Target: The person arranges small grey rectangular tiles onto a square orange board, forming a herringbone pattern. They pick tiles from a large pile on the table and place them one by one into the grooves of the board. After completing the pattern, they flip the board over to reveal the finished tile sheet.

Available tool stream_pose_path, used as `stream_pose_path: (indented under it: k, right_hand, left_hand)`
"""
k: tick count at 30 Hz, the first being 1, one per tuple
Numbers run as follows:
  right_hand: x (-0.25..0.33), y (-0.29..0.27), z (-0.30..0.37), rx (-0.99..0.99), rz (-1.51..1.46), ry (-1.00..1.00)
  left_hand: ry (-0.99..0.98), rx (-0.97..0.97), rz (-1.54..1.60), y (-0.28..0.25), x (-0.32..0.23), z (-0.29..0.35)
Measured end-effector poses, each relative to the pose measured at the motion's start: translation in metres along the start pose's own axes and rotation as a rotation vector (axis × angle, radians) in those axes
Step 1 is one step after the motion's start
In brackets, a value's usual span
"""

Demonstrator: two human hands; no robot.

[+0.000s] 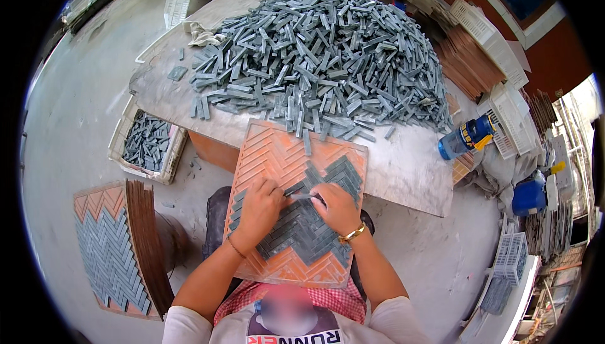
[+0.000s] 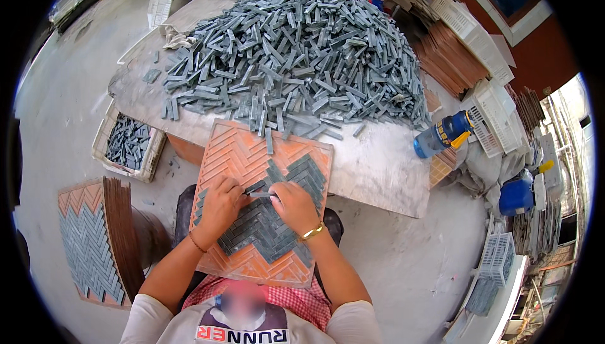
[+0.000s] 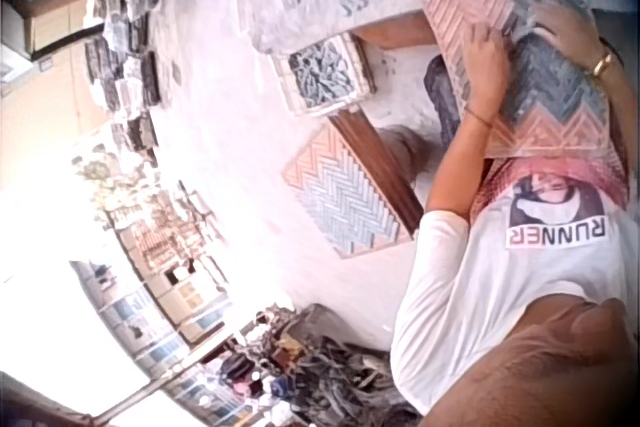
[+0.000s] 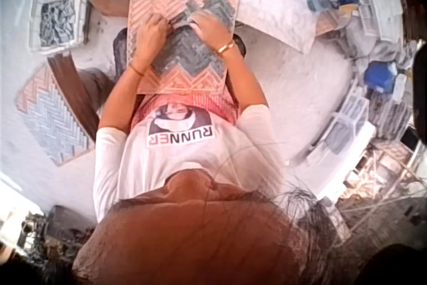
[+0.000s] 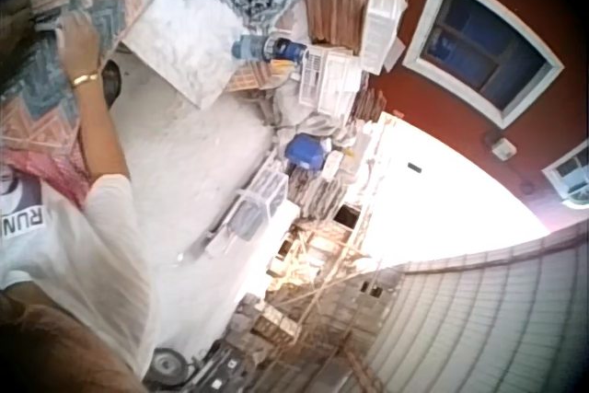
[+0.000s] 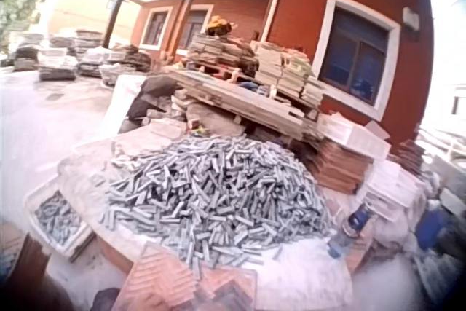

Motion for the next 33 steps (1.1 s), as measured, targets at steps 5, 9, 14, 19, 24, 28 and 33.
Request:
stream_pose_path:
  k: [5, 9, 14, 19, 24, 28, 33]
  right_hand:
    - [-0.010, 0.007, -0.010, 0.064, 0.000, -0.225]
    - [-0.008, 0.008, -0.024, 0.133, -0.051, -0.249]
    - [-0.007, 0.020, -0.031, 0.213, -0.034, -0.248]
    - [-0.007, 0.023, -0.032, 0.112, -0.109, -0.174]
    - [-0.019, 0.015, -0.038, 0.069, -0.089, -0.020]
    - [-0.019, 0.029, -0.044, 0.090, 0.024, -0.105]
    - [-0.022, 0.023, -0.060, 0.014, 0.101, 0.011]
  left_hand:
    - [0.049, 0.034, -0.034, -0.003, -0.002, -0.003]
    - [0.069, 0.118, 0.011, -0.010, 0.004, -0.003]
    - [-0.020, 0.089, 0.121, -0.013, 0.007, 0.006]
    - [-0.062, 0.174, -0.118, -0.006, -0.013, 0.029]
    - [-0.104, 0.247, -0.166, 0.002, -0.016, 0.037]
    - [-0.140, 0.243, -0.039, 0.000, -0.020, 0.034]
    - [-0.122, 0.255, -0.151, 0.007, -0.021, 0.034]
Point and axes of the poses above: each hand's wrist, its own z-axis away from the middle knuckle, its own y-axis out of the palm, x = y × z, the point moved 2 cm from there along -z, towards the middle knuckle, and after that the axes turned 4 degrees about x, right-handed, at the moved point
